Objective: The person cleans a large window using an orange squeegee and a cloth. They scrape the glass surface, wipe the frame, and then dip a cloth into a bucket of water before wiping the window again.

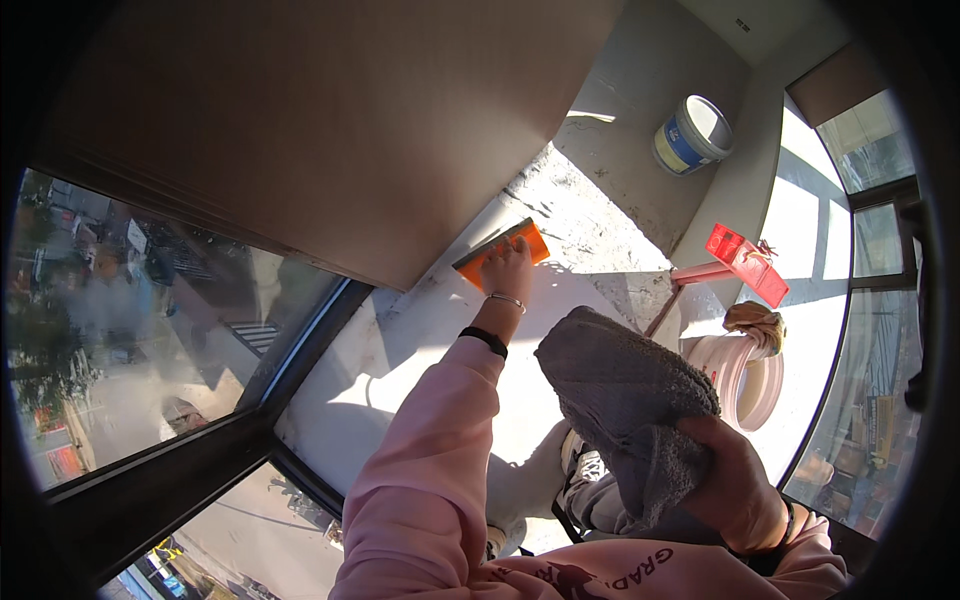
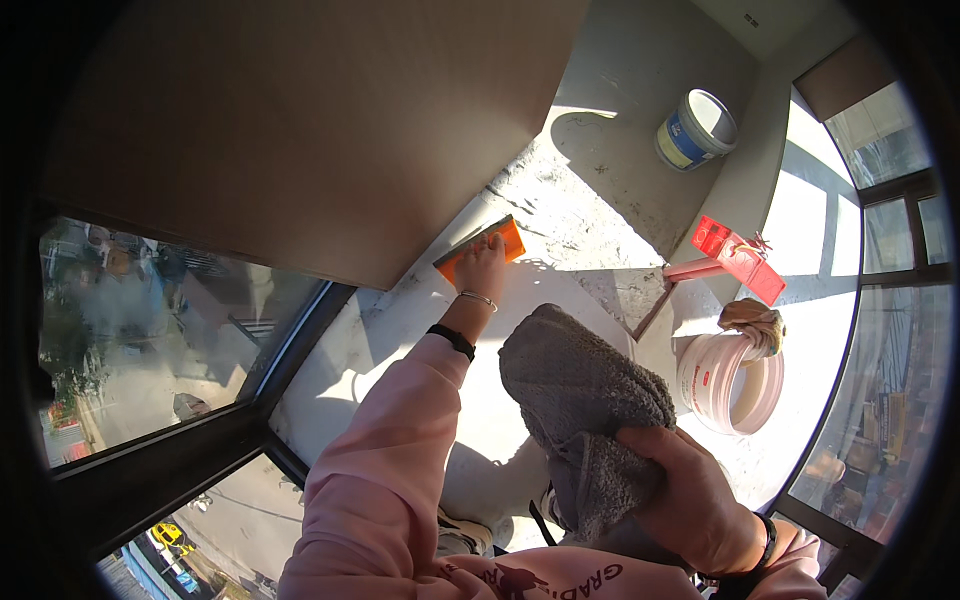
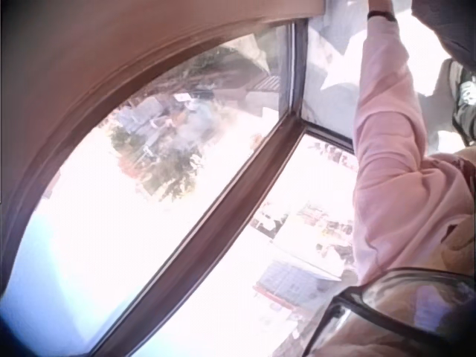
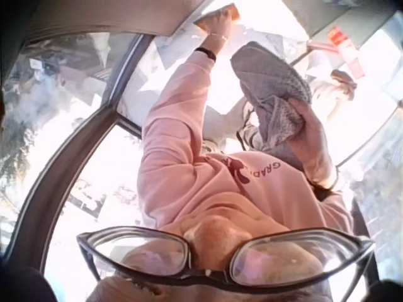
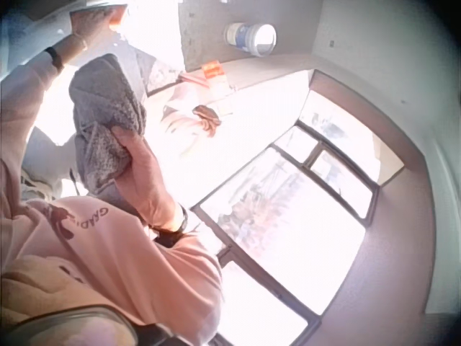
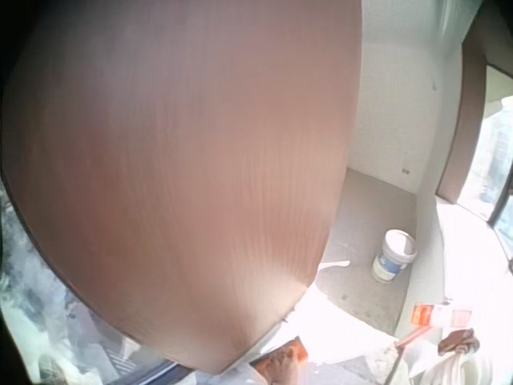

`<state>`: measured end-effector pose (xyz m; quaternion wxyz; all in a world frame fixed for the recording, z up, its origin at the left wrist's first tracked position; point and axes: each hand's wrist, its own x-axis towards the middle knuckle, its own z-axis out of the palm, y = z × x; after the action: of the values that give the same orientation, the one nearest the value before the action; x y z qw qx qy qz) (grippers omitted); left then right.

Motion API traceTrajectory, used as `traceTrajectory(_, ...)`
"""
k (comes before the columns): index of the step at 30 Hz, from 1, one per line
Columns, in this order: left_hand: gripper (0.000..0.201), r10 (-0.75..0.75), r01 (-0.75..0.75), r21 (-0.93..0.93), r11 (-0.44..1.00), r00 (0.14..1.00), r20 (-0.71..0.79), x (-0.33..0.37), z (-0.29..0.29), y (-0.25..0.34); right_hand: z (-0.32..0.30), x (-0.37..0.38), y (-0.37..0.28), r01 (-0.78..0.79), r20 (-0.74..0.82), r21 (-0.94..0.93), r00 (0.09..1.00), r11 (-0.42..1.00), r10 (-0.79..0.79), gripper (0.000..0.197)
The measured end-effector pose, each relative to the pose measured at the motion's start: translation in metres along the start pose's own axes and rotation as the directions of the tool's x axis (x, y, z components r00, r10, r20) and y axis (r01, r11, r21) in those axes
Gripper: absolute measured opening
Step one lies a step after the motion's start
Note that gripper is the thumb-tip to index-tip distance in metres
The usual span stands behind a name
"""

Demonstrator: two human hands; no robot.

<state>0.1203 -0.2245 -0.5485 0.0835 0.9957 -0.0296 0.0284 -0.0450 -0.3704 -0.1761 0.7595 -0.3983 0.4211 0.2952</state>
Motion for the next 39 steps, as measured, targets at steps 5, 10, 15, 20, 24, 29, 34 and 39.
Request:
traceTrajectory(5, 0.030, -0.180, 0.170, 0.080, 0.982, 0.975, 0.131, 0.056, 0.006, -0.014, -0.006, -0.001, -0.005, -0.055, -0.036, 0.137, 0.998, 0.989, 0.061, 0.040)
traceTrajectory(10, 0.018, 0.057, -0.050, -0.036, 0.998, 0.970, 0.235, -0.029, -0.021, 0.002, -0.010, -0.002, -0.011, -0.026, -0.049, 0.145, 0.998, 0.989, 0.033, 0.044)
traceTrajectory(15, 0.021, 0.386, -0.305, -0.256, 0.918, 0.836, 0.389, -0.139, -0.044, -0.016, -0.011, 0.000, -0.008, -0.026, -0.007, 0.140, 1.000, 0.990, 0.027, 0.043)
traceTrajectory(20, 0.028, 0.208, -0.206, -0.055, 0.977, 0.977, 0.049, -0.182, -0.063, -0.094, -0.009, 0.004, 0.003, 0.029, -0.002, -0.066, 1.000, 0.997, -0.029, 0.043)
traceTrajectory(24, 0.035, 0.236, -0.239, 0.053, 0.970, 0.970, 0.055, -0.171, -0.078, -0.161, -0.004, 0.008, 0.008, -0.063, 0.025, 0.061, 0.998, 0.996, 0.061, 0.042)
traceTrajectory(29, 0.034, 0.011, -0.012, -0.032, 0.999, 0.998, -0.054, -0.152, -0.055, -0.165, 0.005, 0.002, 0.016, 0.229, 0.170, -0.637, 0.973, 0.736, -0.156, 0.044)
traceTrajectory(34, 0.018, 0.050, -0.044, 0.047, 0.998, 0.991, -0.124, -0.180, -0.039, -0.154, 0.014, 0.009, 0.015, -0.021, -0.175, -0.043, 0.984, 0.999, 0.013, 0.067)
traceTrajectory(39, 0.030, -0.173, 0.202, -0.127, 0.971, 0.963, 0.207, -0.179, -0.069, -0.167, 0.017, 0.007, 0.022, 0.031, -0.127, -0.256, 0.990, 0.966, -0.065, 0.061)
